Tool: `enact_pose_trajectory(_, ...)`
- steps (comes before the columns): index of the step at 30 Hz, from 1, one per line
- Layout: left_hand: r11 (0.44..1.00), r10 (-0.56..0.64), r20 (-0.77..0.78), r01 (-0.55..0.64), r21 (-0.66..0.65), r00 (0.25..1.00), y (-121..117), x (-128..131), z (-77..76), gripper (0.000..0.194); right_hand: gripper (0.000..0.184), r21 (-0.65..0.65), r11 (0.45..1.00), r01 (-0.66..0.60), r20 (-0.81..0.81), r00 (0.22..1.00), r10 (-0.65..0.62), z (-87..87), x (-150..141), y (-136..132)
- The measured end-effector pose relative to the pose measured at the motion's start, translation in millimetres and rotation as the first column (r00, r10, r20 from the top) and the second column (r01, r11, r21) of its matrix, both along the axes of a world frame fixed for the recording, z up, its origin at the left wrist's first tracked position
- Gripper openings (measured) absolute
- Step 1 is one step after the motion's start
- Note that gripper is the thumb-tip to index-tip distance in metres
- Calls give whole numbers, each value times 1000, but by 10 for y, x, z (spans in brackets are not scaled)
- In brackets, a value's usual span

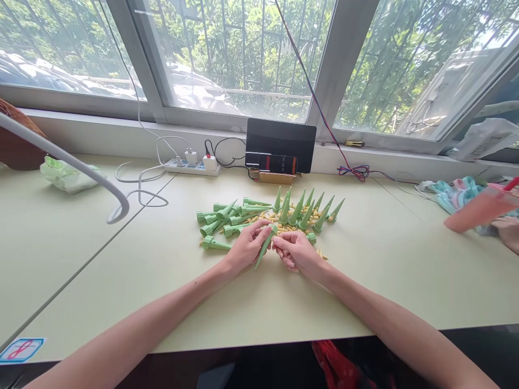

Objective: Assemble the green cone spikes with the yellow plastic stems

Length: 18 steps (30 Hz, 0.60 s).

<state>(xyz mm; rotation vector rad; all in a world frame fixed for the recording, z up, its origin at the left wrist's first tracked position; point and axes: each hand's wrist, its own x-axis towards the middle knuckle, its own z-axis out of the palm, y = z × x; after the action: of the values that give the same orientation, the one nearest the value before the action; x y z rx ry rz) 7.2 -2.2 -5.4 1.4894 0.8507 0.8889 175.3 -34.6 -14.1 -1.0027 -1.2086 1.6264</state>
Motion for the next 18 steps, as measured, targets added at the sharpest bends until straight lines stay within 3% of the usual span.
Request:
enact_pose_trajectory(10, 985, -86, 74, 96, -144, 994, 5, -6, -53, 42, 44, 54, 999, -1, -1, 1000, 1, 6, -27, 8)
enact_pose_trajectory(18, 964, -108, 122, 134, -231, 987, -27, 10, 9, 47, 51, 71, 996, -48, -55, 997, 52, -28, -16, 38)
